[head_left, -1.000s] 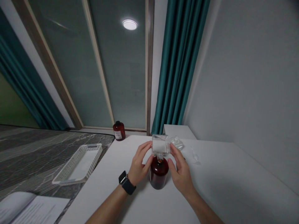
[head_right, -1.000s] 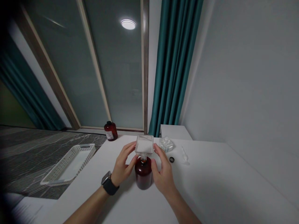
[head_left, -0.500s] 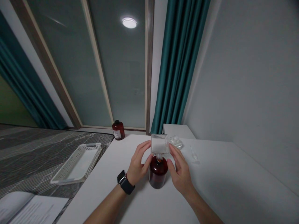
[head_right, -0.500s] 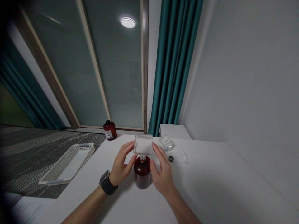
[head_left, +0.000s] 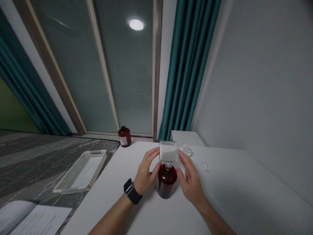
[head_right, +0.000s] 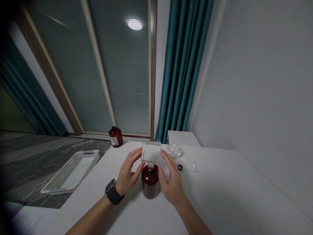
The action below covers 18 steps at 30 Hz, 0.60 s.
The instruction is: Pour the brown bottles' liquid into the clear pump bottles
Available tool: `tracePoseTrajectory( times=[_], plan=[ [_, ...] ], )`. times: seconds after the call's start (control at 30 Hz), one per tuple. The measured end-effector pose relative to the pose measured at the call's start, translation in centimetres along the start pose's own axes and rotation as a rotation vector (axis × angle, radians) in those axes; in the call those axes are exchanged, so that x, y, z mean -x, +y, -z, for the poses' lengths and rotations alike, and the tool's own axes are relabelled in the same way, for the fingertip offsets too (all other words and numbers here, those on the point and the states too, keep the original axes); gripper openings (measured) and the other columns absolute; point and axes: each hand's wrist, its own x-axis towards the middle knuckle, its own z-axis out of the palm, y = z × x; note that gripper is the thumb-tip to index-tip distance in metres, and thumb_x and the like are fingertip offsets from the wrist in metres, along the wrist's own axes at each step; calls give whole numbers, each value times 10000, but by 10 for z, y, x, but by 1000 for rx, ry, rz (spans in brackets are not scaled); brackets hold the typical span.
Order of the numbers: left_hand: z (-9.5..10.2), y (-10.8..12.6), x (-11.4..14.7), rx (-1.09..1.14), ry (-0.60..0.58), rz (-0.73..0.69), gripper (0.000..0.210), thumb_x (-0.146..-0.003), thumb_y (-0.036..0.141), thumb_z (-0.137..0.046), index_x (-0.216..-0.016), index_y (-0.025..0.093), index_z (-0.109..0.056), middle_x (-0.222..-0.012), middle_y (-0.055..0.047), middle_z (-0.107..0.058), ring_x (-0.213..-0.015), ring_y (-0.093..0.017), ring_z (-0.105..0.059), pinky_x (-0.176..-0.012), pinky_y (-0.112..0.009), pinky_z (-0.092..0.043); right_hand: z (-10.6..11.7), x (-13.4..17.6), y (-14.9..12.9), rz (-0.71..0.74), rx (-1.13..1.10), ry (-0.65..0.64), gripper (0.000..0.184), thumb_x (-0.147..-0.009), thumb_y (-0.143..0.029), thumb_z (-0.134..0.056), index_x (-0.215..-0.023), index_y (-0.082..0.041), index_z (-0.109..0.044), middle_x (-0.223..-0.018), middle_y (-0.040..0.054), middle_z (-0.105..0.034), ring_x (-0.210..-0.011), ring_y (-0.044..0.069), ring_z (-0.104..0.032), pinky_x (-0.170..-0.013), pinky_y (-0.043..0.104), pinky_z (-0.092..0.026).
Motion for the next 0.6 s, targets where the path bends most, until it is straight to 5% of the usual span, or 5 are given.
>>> tracePoseTrajectory(
  times=[0.6],
  plan=[
    [0,0,-1,-9,7,-18,475,-936,103,-535,-1384,232,-448,-1342,-128,-558,-1264,-243,-529,-1049,-465,-490,0,0,-4,11,4,4,473,-952,-275,-521,-1421,-292,-465,-1499,70,-456,-1368,292,-445,-1156,535,-359]
  ],
)
